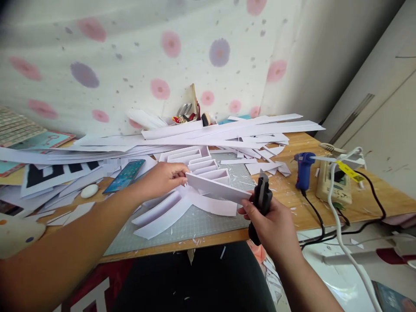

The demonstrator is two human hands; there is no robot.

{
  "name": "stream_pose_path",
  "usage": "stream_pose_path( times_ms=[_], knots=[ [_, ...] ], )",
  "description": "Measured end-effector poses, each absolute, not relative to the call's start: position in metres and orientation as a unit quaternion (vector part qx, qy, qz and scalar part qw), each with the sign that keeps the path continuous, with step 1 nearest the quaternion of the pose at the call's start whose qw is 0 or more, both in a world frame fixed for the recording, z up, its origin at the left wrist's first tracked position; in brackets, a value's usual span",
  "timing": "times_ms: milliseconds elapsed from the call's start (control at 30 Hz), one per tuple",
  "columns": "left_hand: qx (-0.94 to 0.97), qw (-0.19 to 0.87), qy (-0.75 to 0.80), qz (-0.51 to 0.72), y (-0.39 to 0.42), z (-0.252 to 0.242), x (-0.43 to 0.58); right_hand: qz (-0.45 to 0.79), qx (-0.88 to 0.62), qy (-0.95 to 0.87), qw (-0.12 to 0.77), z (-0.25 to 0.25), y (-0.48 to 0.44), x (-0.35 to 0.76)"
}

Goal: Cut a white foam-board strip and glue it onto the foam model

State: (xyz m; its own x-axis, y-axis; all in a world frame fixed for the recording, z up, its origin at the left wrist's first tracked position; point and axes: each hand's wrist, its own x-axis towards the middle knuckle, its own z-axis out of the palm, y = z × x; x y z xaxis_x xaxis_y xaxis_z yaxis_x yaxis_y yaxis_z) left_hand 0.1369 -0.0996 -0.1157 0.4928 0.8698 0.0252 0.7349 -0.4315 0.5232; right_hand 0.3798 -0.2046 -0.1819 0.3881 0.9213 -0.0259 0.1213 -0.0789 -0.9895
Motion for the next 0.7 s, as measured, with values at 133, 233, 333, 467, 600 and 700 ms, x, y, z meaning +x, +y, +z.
stream_pose_path(
  times_ms=[133, 233, 333, 467, 600, 700],
  knots=[
    [0.842, 0.219, 0.484, 0.093, -0.093, -0.116, 0.14, 0.413, -0.627, -0.426, 0.506, -0.191, -0.203, 0.39],
    [0.849, 0.2, 0.486, 0.057, -0.094, -0.118, 0.138, 0.452, -0.613, -0.449, 0.467, -0.197, -0.201, 0.399],
    [0.873, 0.167, 0.458, -0.01, -0.094, -0.122, 0.134, 0.471, -0.594, -0.49, 0.43, -0.202, -0.198, 0.402],
    [0.895, 0.098, 0.426, -0.088, -0.093, -0.125, 0.133, 0.5, -0.569, -0.503, 0.417, -0.204, -0.194, 0.399],
    [0.892, 0.097, 0.427, -0.111, -0.093, -0.12, 0.138, 0.527, -0.553, -0.468, 0.444, -0.206, -0.19, 0.399],
    [0.895, 0.108, 0.418, -0.114, -0.094, -0.117, 0.138, 0.511, -0.547, -0.483, 0.455, -0.207, -0.189, 0.401]
  ],
)
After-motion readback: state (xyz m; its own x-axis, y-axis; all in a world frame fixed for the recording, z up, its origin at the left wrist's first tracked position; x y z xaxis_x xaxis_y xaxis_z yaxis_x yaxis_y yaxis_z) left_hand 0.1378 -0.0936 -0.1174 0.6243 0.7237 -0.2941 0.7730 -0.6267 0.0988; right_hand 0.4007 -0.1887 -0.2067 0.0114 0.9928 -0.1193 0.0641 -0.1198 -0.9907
